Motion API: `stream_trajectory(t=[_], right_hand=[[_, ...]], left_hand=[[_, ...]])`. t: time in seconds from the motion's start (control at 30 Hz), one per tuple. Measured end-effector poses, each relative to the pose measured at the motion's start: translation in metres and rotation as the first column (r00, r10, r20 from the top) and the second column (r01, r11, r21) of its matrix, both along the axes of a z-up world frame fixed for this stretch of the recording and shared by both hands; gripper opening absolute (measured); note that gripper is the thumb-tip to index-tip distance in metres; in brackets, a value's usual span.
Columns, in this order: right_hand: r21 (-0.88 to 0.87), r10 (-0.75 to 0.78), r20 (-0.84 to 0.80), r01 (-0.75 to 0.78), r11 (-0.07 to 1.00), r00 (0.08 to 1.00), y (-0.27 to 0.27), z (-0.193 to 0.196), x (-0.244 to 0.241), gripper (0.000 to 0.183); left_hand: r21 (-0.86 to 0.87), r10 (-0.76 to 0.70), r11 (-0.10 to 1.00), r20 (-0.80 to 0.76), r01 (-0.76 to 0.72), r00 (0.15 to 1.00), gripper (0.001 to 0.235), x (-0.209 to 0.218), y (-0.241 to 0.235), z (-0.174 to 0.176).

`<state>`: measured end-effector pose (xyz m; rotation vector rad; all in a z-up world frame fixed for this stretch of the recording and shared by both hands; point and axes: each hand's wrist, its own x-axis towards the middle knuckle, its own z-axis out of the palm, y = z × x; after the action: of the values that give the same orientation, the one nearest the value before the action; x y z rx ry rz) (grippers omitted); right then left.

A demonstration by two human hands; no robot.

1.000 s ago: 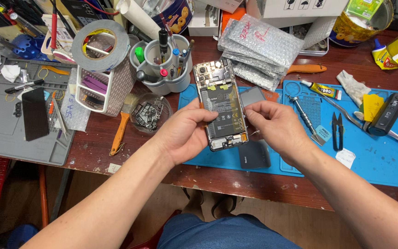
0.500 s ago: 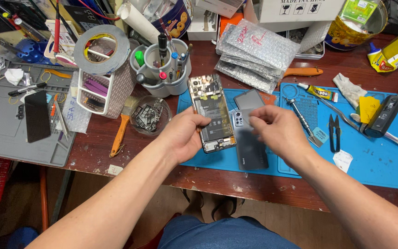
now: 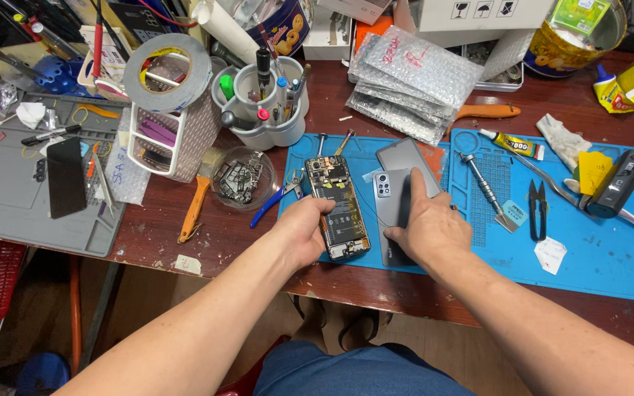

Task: The person organizes phone batteries and parts in a workshop. They handle a battery package, place it in a green basket, and then pick up a phone from a rack, inspect it, and place it on a workbench.

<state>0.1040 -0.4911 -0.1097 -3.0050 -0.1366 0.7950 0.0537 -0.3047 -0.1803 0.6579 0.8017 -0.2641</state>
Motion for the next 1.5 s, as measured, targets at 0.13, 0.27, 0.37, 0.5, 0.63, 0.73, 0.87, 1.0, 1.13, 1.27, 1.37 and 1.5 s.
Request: stream_trajectory(t=[0.13, 0.27, 0.37, 0.5, 0.63, 0.73, 0.87, 1.0, 1.13, 1.27, 1.37, 1.5], right_hand=[[0.347, -0.07, 0.131, 0.021, 0.938, 0.989, -0.018, -0.022, 0.011, 0.102], [0.637, -0.253, -0.083, 0.247, 0.73, 0.964, -0.051, -0.035, 0.034, 0.05], [0.812, -0.381, -0.228, 0.391, 0.433, 0.896, -0.077, -0.021, 0.052, 0.032], [0.826, -0.311, -0.53, 0.564, 0.025, 0.789, -0.076, -0.007, 0.057, 0.022], [0.801, -0.257, -0.532, 0.578, 0.158, 0.807, -0.031, -0.017, 0.036, 0.023], [0.79, -0.3, -0.475, 0.551, 0.268, 0.827, -0.011, -0.018, 0.022, 0.024], [0.811, -0.297, -0.346, 0.442, 0.382, 0.89, -0.005, -0.011, 0.011, 0.027], [0.763, -0.29, -0.137, 0.287, 0.579, 0.947, -0.009, -0.007, 0.005, 0.041], [0.73, -0.215, -0.023, 0.164, 0.664, 0.976, -0.012, -0.016, 0.006, 0.041], [0.758, -0.299, -0.273, 0.396, 0.518, 0.914, -0.013, -0.033, 0.009, 0.043], [0.765, -0.314, -0.342, 0.456, 0.454, 0.886, -0.007, -0.047, 0.014, 0.042], [0.735, -0.357, -0.352, 0.491, 0.467, 0.865, -0.003, -0.056, 0.024, 0.04]], left_hand=[[0.061, -0.007, 0.998, 0.036, 0.005, 0.999, 0.025, -0.003, 0.004, 0.001], [0.039, 0.018, 0.999, 0.076, -0.021, 0.997, 0.026, -0.005, 0.007, 0.001], [0.022, 0.047, 0.999, 0.07, -0.048, 0.996, 0.027, -0.005, 0.01, 0.004], [-0.043, -0.03, 0.998, 0.125, 0.036, 0.992, 0.032, -0.001, 0.001, 0.015], [-0.122, -0.114, 0.983, 0.183, 0.137, 0.977, 0.06, 0.003, -0.013, 0.033], [-0.095, -0.144, 0.982, 0.16, 0.16, 0.977, 0.071, 0.004, -0.021, 0.041], [-0.071, -0.178, 0.978, 0.214, 0.197, 0.96, 0.051, 0.004, -0.025, 0.038], [-0.026, -0.189, 0.98, 0.201, 0.198, 0.961, 0.033, 0.006, -0.03, 0.024], [-0.033, -0.172, 0.982, 0.219, 0.184, 0.96, 0.03, 0.013, -0.034, 0.007], [0.091, -0.204, 0.977, 0.145, 0.192, 0.968, 0.031, 0.023, -0.04, 0.001], [0.329, -0.302, 0.895, -0.048, 0.301, 0.952, 0.037, 0.024, -0.041, 0.011], [0.401, -0.369, 0.833, -0.11, 0.381, 0.923, 0.042, 0.005, -0.025, 0.035]])
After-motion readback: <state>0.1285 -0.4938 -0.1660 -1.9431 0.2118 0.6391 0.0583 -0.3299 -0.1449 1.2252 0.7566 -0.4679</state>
